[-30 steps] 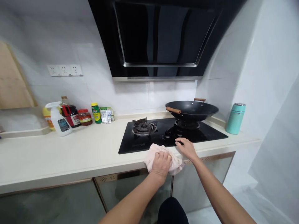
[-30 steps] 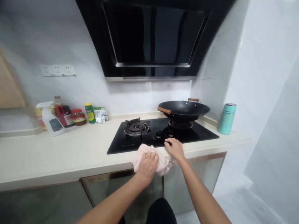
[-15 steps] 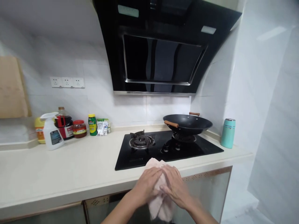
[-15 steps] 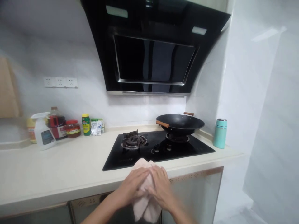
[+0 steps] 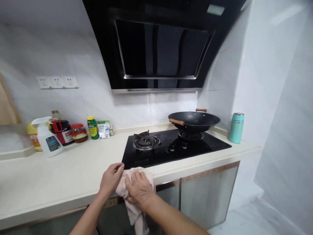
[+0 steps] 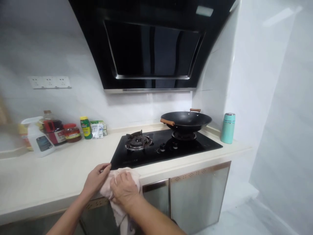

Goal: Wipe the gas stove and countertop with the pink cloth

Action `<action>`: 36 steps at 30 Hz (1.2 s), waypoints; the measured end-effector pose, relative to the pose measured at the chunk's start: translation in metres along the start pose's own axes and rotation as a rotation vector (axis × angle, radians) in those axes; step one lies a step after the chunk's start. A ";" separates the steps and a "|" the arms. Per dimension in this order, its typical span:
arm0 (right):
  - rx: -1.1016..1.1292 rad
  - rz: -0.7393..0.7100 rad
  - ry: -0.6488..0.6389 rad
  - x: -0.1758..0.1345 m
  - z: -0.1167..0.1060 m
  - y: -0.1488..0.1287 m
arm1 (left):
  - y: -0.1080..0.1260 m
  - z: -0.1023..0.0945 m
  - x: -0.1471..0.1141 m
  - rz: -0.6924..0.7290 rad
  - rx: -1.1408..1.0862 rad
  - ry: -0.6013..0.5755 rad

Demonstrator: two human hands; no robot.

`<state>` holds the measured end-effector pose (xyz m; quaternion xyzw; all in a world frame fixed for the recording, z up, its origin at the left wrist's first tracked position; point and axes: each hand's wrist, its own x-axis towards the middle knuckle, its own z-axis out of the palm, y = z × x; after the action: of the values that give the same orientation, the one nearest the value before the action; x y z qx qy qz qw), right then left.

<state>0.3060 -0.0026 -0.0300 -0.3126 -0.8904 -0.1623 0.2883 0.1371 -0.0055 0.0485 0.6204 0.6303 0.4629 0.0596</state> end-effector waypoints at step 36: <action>-0.466 0.709 -0.224 -0.260 -0.168 0.303 | 0.035 0.019 -0.014 0.114 0.509 -0.076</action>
<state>0.7383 0.0258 -0.0255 -0.6712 -0.6935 -0.2148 0.1497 0.1776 -0.0149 0.0536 0.6667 0.6879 0.2684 -0.1011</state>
